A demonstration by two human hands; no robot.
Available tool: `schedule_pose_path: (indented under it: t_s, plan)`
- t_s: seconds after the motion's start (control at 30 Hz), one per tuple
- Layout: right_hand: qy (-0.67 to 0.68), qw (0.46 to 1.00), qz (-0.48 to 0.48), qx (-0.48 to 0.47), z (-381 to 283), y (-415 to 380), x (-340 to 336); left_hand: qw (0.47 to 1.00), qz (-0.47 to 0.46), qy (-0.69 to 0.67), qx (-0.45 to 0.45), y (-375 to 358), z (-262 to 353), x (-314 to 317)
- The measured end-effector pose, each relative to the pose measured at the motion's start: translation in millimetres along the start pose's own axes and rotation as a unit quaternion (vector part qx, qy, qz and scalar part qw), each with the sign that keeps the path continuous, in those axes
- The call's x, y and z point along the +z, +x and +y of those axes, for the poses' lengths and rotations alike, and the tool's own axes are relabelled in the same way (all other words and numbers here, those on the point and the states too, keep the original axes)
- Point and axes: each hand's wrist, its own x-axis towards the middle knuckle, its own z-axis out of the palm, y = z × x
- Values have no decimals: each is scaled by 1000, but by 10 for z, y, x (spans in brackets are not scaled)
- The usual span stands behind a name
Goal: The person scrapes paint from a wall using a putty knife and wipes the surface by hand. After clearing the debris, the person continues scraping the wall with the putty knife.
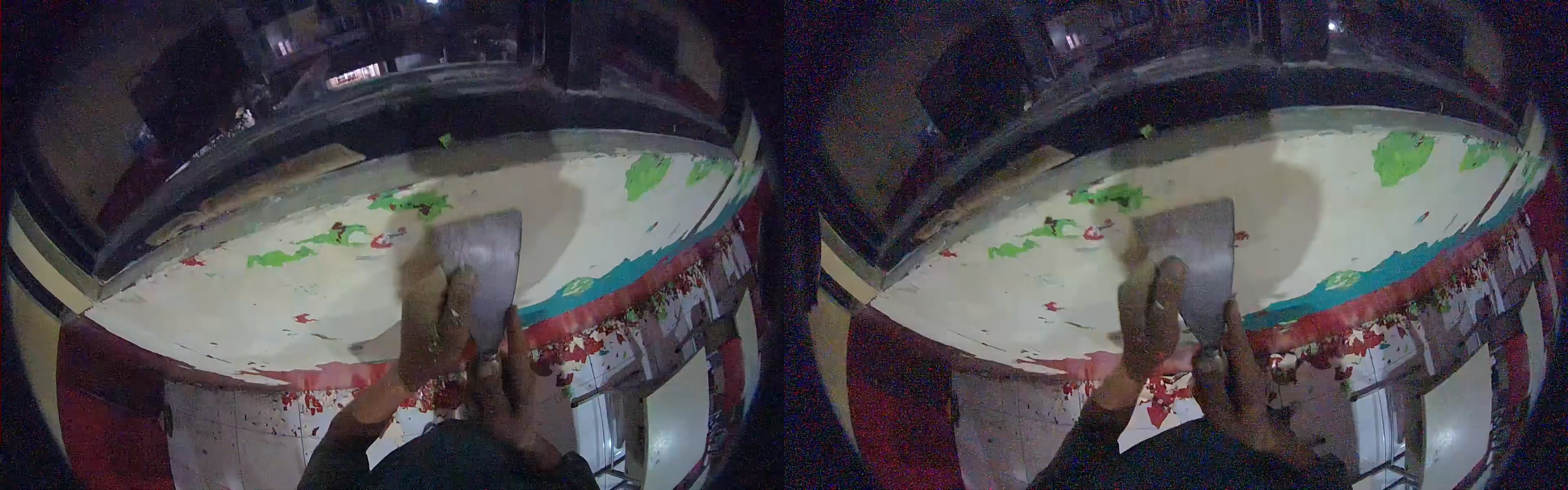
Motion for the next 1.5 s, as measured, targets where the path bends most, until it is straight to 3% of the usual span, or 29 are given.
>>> schedule_pose_path:
  t_s: [0.1, 0.3, 0.37, 0.43, 0.53, 0.6, 0.67, 0.8, 0.9, 0.97, 1.2, 1.3, 1.37, 1.5]
  plan:
    - [33, 998, -6, 61, -128, 59, 25, 1000, 7, 20, 14, 33, -11, -14]
    - [41, 998, -1, 54, -129, 37, 59, 998, 4, 61, -5, 15, -70, 1]
    - [75, 994, 9, 74, -215, 132, 106, 998, 10, 55, 15, 38, -45, -14]
    - [92, 991, 18, 93, -254, 113, 125, 993, 36, 60, 98, 137, -11, -48]
    - [80, 993, 24, 89, -209, 70, 132, 991, -74, -47, -101, 93, 105, -118]
    - [75, 992, 23, 99, -159, 93, 137, 998, -13, 20, 50, 142, 0, -82]
    - [76, 993, 33, 89, -280, 108, 165, 992, 1, 62, 109, 106, -27, -71]
    - [53, 997, 27, 51, -167, 83, 153, 992, -52, 71, 86, 56, -101, -77]
    - [44, 997, 54, 17, -261, 200, 207, 966, -1, 161, 201, 61, -142, -104]
    - [50, 996, 43, 57, -250, 90, 176, 948, 14, 200, 246, 31, -158, -90]
    - [21, 996, 51, 76, -373, 141, 161, 937, -7, 223, 270, -46, -152, -73]
    - [68, 993, 81, 50, -146, 26, 177, 979, -80, 125, 139, -38, -176, -47]
    - [45, 996, 66, 36, -163, 122, 157, 986, -83, 95, 110, -43, -196, -36]
    - [73, 993, 62, 71, -222, 72, 132, 940, 2, 206, 271, -103, -275, 16]
